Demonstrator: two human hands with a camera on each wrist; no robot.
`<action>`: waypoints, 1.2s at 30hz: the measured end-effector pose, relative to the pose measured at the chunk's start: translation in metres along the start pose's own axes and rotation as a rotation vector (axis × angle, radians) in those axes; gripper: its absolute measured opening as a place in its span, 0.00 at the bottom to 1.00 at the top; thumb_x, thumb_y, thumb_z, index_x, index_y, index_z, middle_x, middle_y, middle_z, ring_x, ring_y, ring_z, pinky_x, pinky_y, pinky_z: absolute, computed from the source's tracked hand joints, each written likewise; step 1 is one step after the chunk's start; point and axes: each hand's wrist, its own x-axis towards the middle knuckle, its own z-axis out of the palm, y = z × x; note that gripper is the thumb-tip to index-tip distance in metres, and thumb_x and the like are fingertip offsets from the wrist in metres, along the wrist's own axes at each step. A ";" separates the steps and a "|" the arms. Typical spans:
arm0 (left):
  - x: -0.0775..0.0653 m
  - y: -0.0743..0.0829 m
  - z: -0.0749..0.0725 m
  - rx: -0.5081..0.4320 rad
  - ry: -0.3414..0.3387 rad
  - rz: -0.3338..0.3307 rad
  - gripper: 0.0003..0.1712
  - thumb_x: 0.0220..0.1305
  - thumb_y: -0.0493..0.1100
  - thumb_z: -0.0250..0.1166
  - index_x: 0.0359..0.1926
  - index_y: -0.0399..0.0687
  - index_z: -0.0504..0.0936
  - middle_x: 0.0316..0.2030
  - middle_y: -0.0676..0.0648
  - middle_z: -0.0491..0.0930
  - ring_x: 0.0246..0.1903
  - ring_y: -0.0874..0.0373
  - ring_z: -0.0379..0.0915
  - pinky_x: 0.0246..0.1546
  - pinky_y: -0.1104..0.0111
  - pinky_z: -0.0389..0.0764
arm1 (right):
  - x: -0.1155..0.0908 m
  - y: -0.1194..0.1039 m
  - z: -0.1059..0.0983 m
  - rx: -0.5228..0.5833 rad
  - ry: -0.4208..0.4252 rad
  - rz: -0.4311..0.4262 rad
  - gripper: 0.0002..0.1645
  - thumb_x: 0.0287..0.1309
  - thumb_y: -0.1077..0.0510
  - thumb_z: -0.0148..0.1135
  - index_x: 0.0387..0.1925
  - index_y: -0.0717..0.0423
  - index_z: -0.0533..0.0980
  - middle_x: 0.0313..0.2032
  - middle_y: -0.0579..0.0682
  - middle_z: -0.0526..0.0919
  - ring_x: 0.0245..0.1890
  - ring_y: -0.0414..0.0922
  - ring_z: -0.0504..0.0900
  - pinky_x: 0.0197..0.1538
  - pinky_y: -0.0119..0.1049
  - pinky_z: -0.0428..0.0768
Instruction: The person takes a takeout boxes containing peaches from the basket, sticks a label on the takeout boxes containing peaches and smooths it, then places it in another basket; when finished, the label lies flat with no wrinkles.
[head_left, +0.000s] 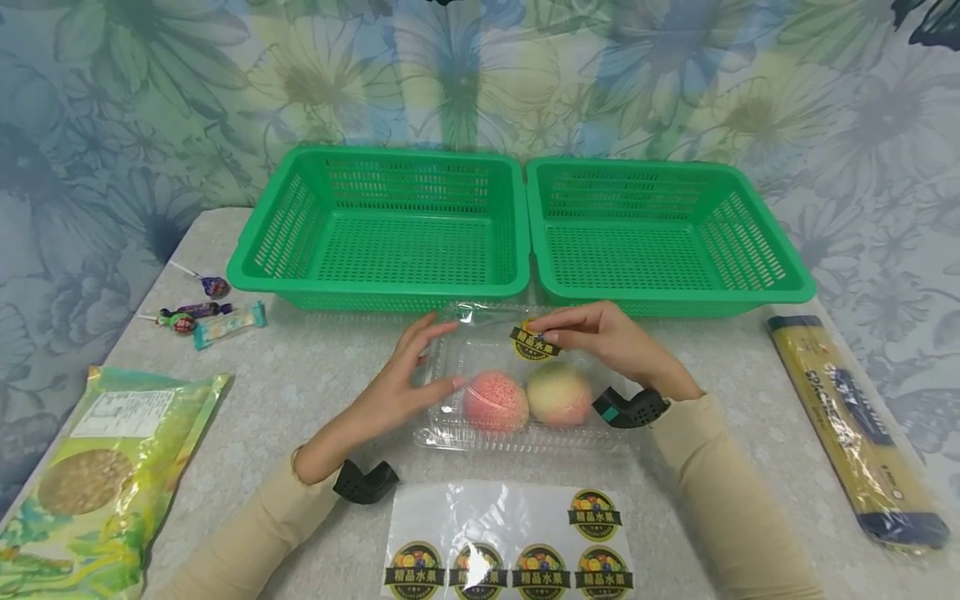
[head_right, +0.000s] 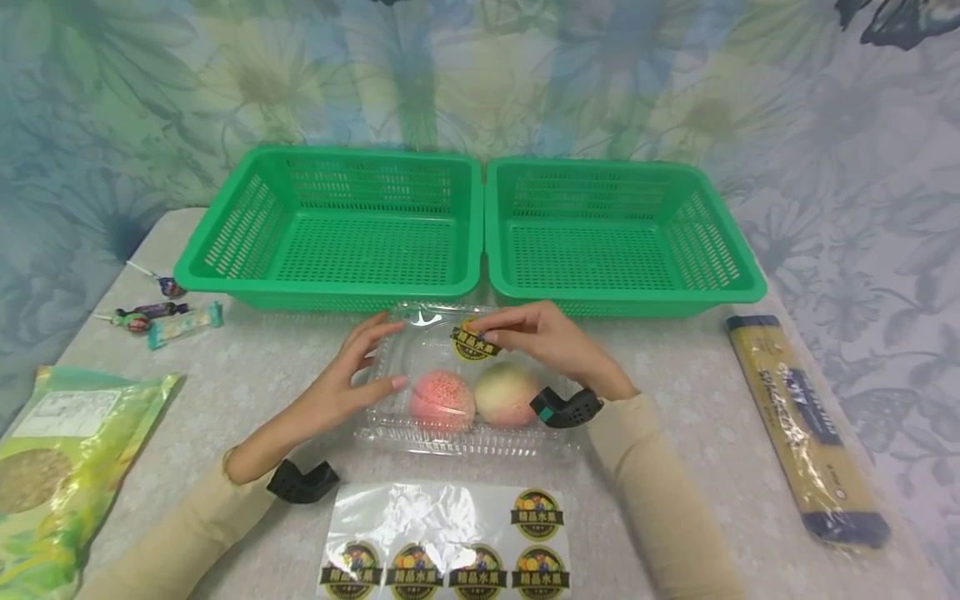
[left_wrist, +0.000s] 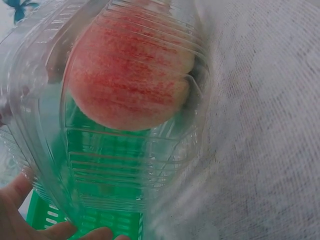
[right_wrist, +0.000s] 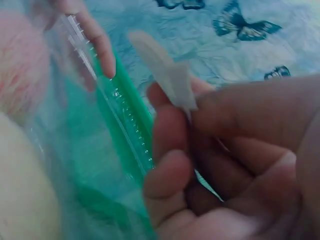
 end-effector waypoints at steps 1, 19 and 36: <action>0.000 0.000 0.000 0.001 -0.001 0.000 0.37 0.57 0.48 0.61 0.65 0.65 0.55 0.71 0.46 0.34 0.68 0.44 0.40 0.63 0.48 0.56 | 0.001 -0.001 0.000 -0.050 -0.033 0.012 0.15 0.58 0.57 0.57 0.48 0.53 0.78 0.49 0.44 0.81 0.52 0.36 0.76 0.53 0.31 0.75; 0.000 -0.001 0.001 0.000 0.015 0.007 0.36 0.58 0.48 0.62 0.64 0.64 0.56 0.70 0.45 0.35 0.69 0.46 0.39 0.63 0.48 0.57 | 0.009 -0.009 0.012 -0.380 -0.085 -0.029 0.12 0.56 0.61 0.58 0.42 0.50 0.81 0.44 0.48 0.83 0.38 0.37 0.77 0.39 0.26 0.75; 0.001 -0.003 0.002 0.010 0.015 -0.003 0.36 0.58 0.49 0.62 0.64 0.64 0.56 0.70 0.44 0.35 0.69 0.45 0.40 0.63 0.48 0.57 | 0.006 -0.008 0.016 -0.557 -0.038 -0.134 0.12 0.53 0.61 0.61 0.40 0.45 0.82 0.42 0.45 0.84 0.32 0.37 0.74 0.31 0.29 0.71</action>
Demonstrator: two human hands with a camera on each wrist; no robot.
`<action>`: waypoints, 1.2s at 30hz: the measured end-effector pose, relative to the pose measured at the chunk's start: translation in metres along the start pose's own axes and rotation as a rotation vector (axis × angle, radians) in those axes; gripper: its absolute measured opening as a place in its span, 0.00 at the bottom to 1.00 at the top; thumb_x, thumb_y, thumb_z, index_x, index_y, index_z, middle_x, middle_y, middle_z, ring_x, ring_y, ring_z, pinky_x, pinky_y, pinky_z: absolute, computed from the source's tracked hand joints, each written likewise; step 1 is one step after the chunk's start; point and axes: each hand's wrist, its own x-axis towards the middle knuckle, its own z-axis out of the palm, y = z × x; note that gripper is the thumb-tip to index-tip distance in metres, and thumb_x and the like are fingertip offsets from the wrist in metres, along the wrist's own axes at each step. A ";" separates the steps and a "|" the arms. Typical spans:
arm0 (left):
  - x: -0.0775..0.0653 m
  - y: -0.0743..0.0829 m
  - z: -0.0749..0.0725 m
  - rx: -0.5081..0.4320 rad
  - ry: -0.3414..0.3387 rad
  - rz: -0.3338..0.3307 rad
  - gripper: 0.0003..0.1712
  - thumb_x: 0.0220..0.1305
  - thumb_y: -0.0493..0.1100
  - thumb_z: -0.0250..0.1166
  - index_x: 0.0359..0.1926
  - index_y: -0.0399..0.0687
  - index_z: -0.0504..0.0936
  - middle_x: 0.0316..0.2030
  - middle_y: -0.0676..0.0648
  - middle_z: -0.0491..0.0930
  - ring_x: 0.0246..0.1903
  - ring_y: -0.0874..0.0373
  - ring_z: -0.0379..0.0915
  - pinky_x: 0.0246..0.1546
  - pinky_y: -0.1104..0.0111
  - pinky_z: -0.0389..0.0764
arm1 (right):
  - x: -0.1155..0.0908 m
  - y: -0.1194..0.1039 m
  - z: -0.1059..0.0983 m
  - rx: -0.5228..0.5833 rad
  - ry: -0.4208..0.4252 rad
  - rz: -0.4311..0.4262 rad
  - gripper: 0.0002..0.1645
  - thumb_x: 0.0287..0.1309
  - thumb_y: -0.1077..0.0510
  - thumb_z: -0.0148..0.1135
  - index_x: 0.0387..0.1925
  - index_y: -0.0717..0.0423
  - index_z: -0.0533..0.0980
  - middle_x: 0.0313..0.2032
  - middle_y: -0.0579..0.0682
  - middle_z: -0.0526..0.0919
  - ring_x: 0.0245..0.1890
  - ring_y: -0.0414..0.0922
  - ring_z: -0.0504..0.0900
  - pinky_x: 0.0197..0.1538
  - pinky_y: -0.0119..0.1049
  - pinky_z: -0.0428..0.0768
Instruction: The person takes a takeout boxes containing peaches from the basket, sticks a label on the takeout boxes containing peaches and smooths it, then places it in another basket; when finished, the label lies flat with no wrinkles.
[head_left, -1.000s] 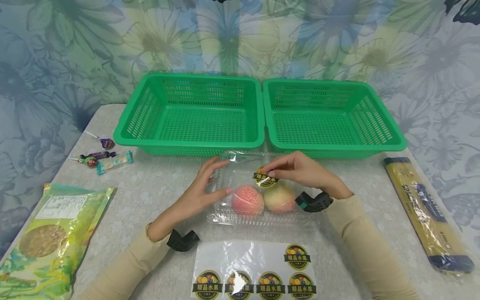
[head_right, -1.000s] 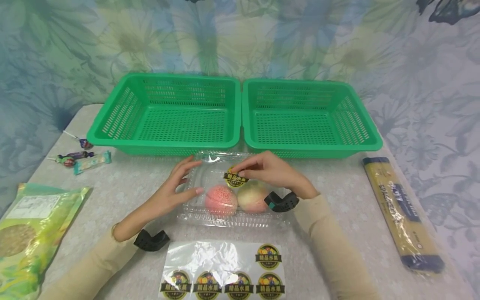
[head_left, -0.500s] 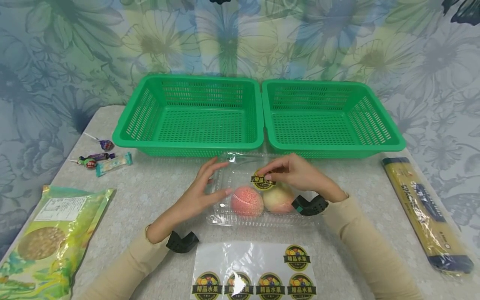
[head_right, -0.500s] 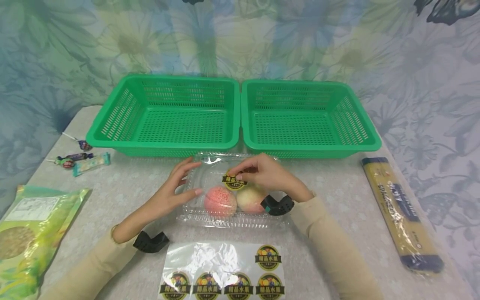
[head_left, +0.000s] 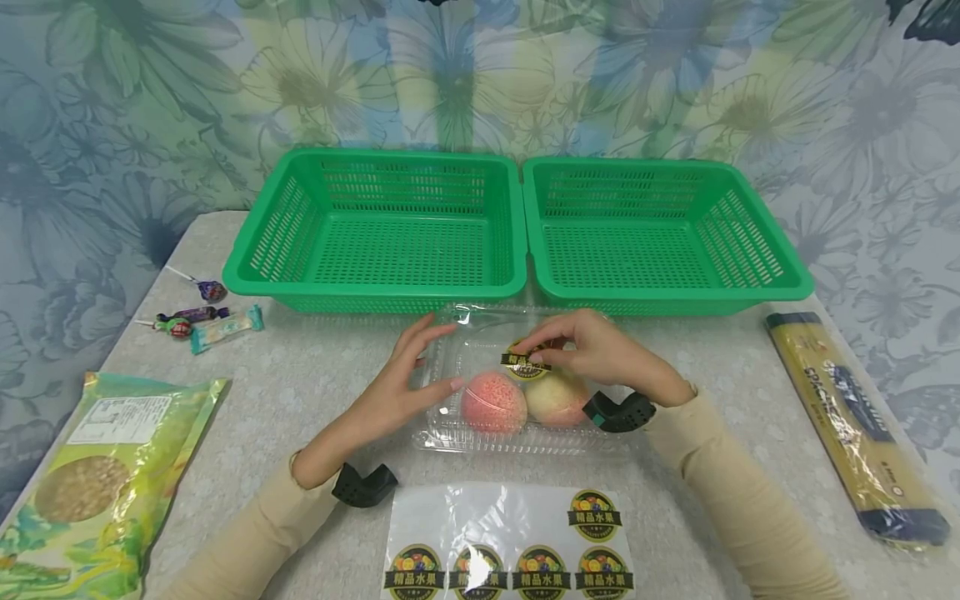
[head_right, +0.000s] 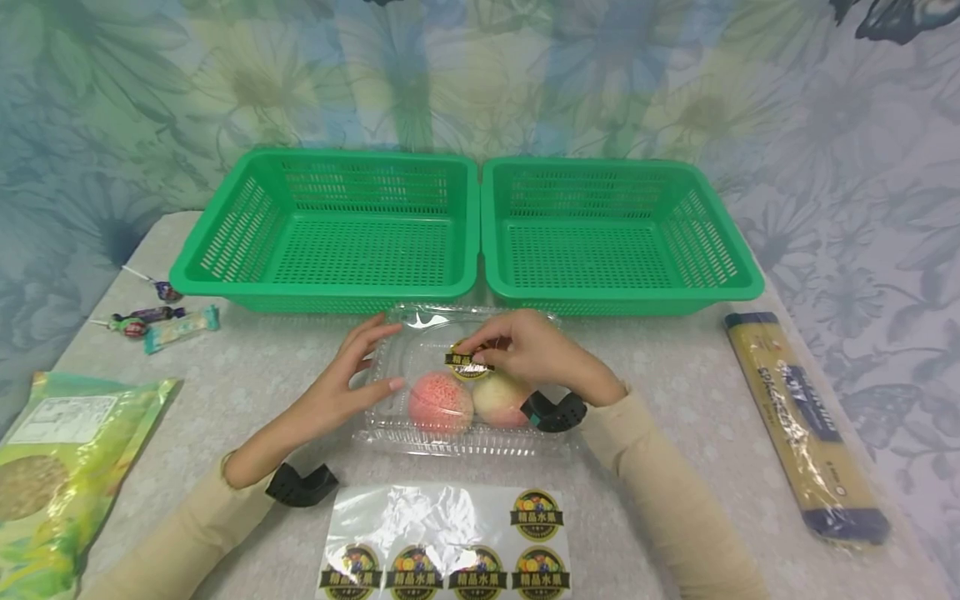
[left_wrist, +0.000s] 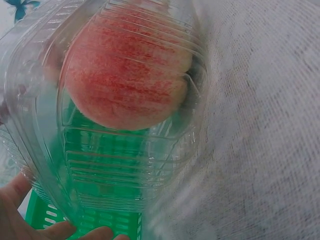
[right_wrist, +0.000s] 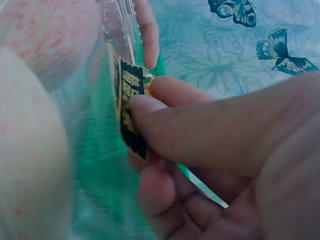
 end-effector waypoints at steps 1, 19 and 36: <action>0.000 0.000 0.000 0.001 0.000 0.000 0.36 0.58 0.49 0.62 0.64 0.64 0.56 0.70 0.44 0.35 0.69 0.45 0.40 0.63 0.49 0.58 | 0.000 0.000 0.000 -0.013 0.001 -0.013 0.12 0.53 0.61 0.61 0.40 0.46 0.82 0.42 0.45 0.84 0.33 0.37 0.76 0.32 0.29 0.72; -0.001 0.002 -0.001 0.002 -0.006 0.000 0.37 0.57 0.48 0.62 0.65 0.66 0.55 0.70 0.45 0.34 0.68 0.45 0.41 0.63 0.48 0.57 | -0.005 -0.018 0.002 -0.250 0.004 -0.081 0.30 0.50 0.68 0.61 0.57 0.53 0.69 0.52 0.49 0.77 0.37 0.41 0.75 0.40 0.37 0.77; -0.001 0.001 -0.001 -0.020 -0.007 0.015 0.37 0.58 0.47 0.61 0.65 0.65 0.55 0.70 0.44 0.34 0.68 0.44 0.41 0.62 0.47 0.57 | -0.048 -0.041 0.026 -0.362 0.129 -0.009 0.37 0.59 0.45 0.54 0.65 0.59 0.57 0.67 0.54 0.56 0.68 0.51 0.54 0.66 0.50 0.59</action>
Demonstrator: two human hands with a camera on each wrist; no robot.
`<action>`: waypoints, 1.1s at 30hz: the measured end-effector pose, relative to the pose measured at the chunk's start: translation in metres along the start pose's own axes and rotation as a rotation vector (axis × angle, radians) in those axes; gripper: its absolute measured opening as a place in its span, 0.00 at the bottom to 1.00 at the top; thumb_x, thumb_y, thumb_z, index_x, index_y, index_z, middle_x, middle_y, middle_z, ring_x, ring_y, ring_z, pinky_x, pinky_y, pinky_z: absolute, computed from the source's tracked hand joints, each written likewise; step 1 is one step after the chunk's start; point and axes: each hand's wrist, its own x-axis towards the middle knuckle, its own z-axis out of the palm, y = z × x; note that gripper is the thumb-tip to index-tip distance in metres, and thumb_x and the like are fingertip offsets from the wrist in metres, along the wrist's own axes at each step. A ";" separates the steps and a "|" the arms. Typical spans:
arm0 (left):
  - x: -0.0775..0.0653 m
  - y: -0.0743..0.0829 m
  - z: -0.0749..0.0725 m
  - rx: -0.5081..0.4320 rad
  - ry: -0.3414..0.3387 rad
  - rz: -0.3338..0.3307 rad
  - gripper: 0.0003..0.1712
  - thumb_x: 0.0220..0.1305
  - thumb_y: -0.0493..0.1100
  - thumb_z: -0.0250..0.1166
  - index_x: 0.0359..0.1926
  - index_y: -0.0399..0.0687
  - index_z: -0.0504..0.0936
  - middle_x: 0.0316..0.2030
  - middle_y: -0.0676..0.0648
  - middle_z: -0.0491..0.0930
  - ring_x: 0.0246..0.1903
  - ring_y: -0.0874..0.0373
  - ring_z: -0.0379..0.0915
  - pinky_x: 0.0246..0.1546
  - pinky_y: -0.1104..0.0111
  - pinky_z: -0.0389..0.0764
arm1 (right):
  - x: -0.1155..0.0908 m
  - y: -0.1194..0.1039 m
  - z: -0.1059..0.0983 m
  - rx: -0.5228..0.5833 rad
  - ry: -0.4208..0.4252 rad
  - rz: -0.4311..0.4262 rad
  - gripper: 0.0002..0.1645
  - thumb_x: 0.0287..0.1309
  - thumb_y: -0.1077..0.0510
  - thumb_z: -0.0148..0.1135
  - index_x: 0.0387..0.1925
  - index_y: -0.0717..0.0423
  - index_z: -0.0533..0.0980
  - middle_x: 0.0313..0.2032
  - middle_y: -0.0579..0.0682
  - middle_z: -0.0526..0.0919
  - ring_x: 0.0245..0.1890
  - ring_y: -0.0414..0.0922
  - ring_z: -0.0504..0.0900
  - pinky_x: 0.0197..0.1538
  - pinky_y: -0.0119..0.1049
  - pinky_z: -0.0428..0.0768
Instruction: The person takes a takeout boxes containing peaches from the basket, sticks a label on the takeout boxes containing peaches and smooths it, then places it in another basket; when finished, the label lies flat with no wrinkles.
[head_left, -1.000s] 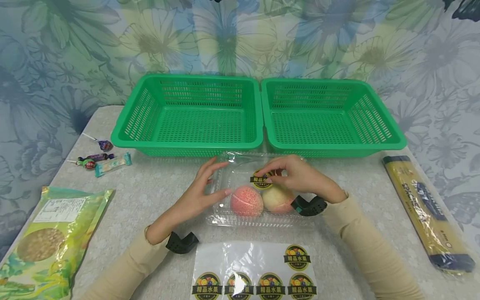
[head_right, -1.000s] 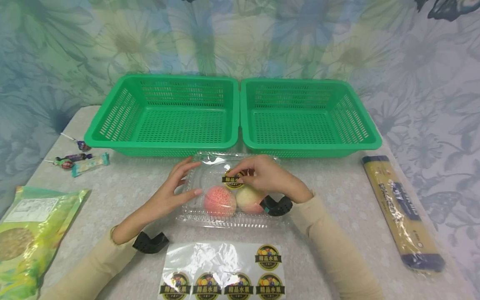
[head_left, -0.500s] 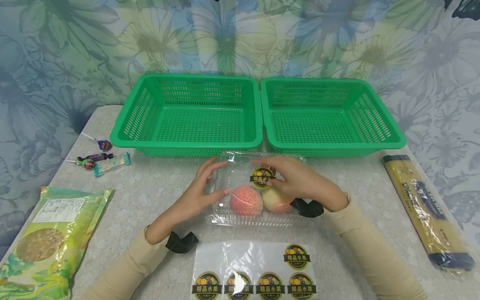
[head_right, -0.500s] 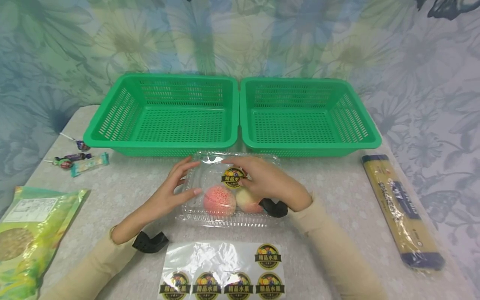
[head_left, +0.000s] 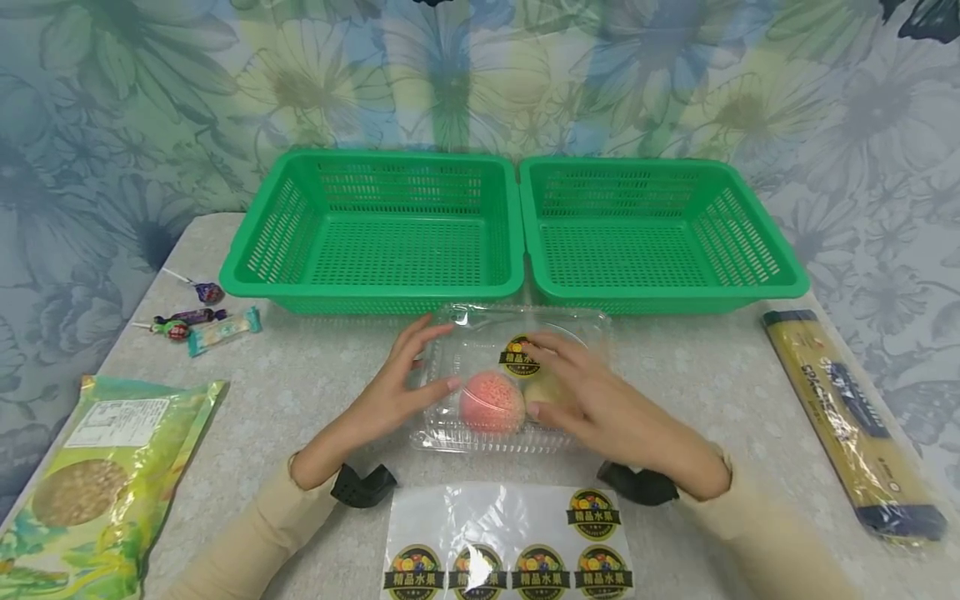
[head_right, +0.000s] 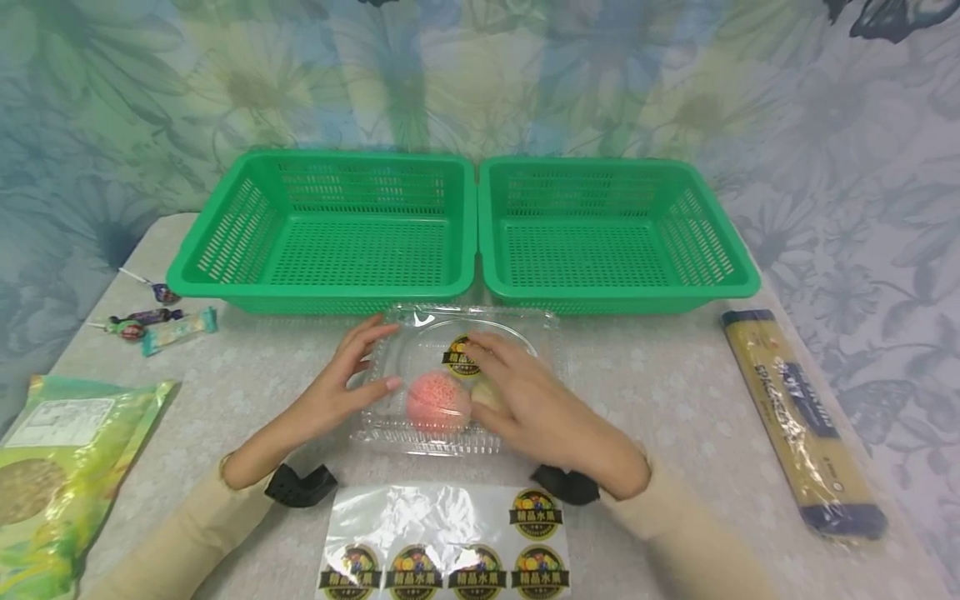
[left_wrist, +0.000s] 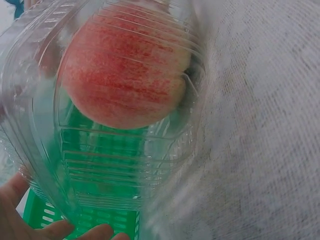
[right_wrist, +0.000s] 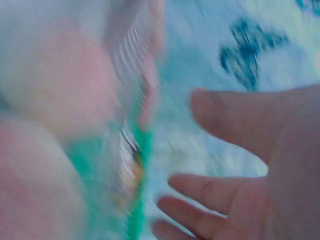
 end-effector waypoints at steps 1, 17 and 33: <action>0.000 0.000 0.000 0.001 0.001 -0.001 0.37 0.58 0.47 0.61 0.65 0.65 0.55 0.70 0.45 0.34 0.68 0.43 0.42 0.62 0.47 0.57 | -0.003 -0.004 0.007 -0.037 -0.008 0.013 0.40 0.60 0.43 0.52 0.66 0.59 0.55 0.68 0.54 0.53 0.69 0.51 0.50 0.67 0.50 0.56; 0.000 -0.001 0.002 -0.002 -0.005 -0.011 0.37 0.59 0.47 0.60 0.66 0.62 0.53 0.70 0.44 0.32 0.67 0.41 0.42 0.62 0.44 0.55 | 0.011 -0.020 0.043 -0.304 -0.012 0.133 0.51 0.59 0.28 0.31 0.66 0.65 0.50 0.69 0.59 0.45 0.71 0.51 0.40 0.71 0.49 0.39; -0.001 -0.001 0.002 0.001 -0.015 -0.015 0.36 0.60 0.48 0.59 0.66 0.65 0.51 0.70 0.45 0.30 0.68 0.41 0.39 0.62 0.42 0.54 | 0.024 -0.026 0.045 -0.239 -0.056 0.043 0.46 0.62 0.31 0.28 0.67 0.62 0.49 0.70 0.55 0.41 0.71 0.46 0.37 0.72 0.45 0.39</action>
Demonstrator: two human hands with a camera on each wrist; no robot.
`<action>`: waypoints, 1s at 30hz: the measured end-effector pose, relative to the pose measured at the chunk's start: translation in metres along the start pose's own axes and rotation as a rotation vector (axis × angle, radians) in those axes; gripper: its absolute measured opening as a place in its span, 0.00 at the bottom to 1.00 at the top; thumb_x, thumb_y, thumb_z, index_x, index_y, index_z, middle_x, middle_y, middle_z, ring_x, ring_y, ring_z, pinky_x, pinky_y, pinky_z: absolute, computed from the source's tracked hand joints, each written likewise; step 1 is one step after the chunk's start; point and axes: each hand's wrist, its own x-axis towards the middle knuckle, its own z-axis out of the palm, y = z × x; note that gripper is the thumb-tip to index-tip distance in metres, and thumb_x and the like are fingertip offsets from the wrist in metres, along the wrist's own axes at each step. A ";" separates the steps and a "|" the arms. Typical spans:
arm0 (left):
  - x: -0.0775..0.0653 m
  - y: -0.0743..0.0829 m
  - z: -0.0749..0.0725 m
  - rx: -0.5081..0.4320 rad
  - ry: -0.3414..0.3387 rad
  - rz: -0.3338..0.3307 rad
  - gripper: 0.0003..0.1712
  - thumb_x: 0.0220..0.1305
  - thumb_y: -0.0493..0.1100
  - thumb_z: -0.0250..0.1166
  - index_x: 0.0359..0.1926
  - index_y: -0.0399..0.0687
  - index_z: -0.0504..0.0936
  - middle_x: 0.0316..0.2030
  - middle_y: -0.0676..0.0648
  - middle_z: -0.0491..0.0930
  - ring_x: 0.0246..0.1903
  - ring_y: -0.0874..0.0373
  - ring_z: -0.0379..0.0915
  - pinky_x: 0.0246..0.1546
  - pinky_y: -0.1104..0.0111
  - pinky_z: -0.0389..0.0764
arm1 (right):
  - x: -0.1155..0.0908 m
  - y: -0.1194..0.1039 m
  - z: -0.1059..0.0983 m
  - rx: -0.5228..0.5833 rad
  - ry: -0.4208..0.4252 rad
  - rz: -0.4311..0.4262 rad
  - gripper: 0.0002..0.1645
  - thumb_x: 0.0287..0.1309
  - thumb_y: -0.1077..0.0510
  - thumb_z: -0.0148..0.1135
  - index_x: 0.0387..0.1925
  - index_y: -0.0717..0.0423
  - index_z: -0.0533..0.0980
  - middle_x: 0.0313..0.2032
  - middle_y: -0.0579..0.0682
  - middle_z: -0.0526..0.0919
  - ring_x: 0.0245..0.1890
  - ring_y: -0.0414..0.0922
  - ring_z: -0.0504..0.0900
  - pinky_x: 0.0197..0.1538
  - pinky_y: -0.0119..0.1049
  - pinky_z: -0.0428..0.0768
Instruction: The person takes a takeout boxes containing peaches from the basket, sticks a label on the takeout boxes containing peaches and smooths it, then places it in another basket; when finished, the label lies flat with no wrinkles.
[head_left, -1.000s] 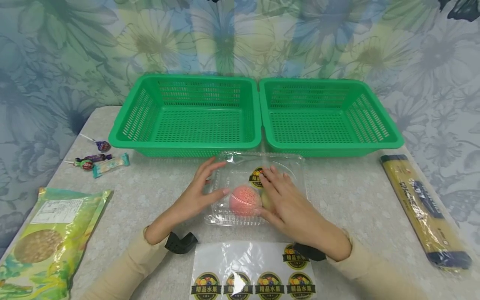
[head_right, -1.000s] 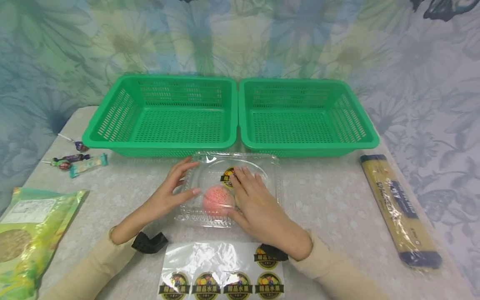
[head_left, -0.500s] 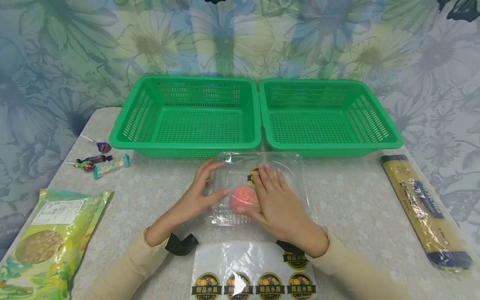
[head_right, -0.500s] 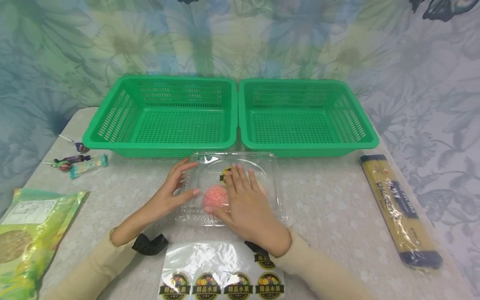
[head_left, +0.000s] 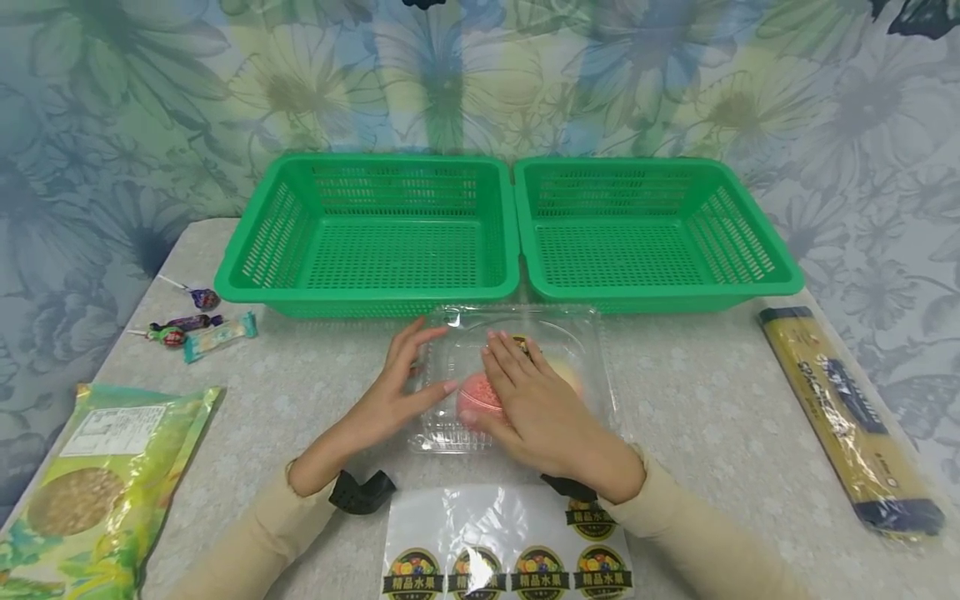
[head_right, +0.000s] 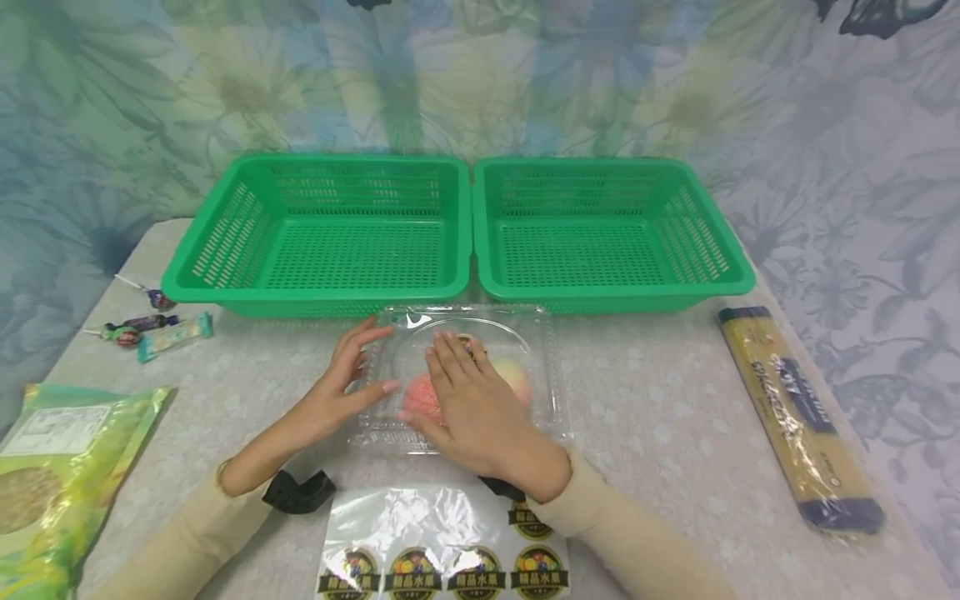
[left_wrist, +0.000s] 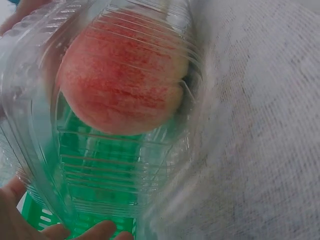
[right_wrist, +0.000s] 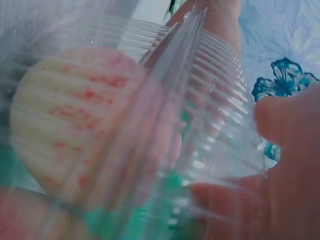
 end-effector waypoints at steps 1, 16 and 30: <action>0.000 0.000 0.000 0.000 0.001 0.001 0.36 0.60 0.48 0.59 0.66 0.65 0.51 0.70 0.45 0.30 0.67 0.41 0.40 0.62 0.43 0.54 | -0.001 0.001 0.000 0.004 0.005 0.008 0.47 0.62 0.30 0.29 0.67 0.62 0.49 0.70 0.55 0.41 0.71 0.46 0.37 0.72 0.45 0.39; 0.000 -0.002 0.000 0.109 0.074 -0.021 0.35 0.58 0.51 0.61 0.64 0.71 0.55 0.70 0.47 0.38 0.66 0.41 0.47 0.57 0.40 0.60 | -0.034 0.022 -0.007 -0.070 0.049 0.087 0.36 0.66 0.39 0.33 0.66 0.57 0.54 0.69 0.50 0.49 0.71 0.50 0.43 0.70 0.54 0.40; -0.001 -0.002 -0.001 0.081 0.074 0.007 0.35 0.58 0.49 0.61 0.64 0.68 0.56 0.70 0.45 0.38 0.67 0.43 0.46 0.60 0.46 0.60 | -0.055 0.062 -0.010 0.221 0.196 0.101 0.31 0.63 0.48 0.49 0.65 0.50 0.57 0.70 0.56 0.44 0.69 0.57 0.46 0.63 0.63 0.53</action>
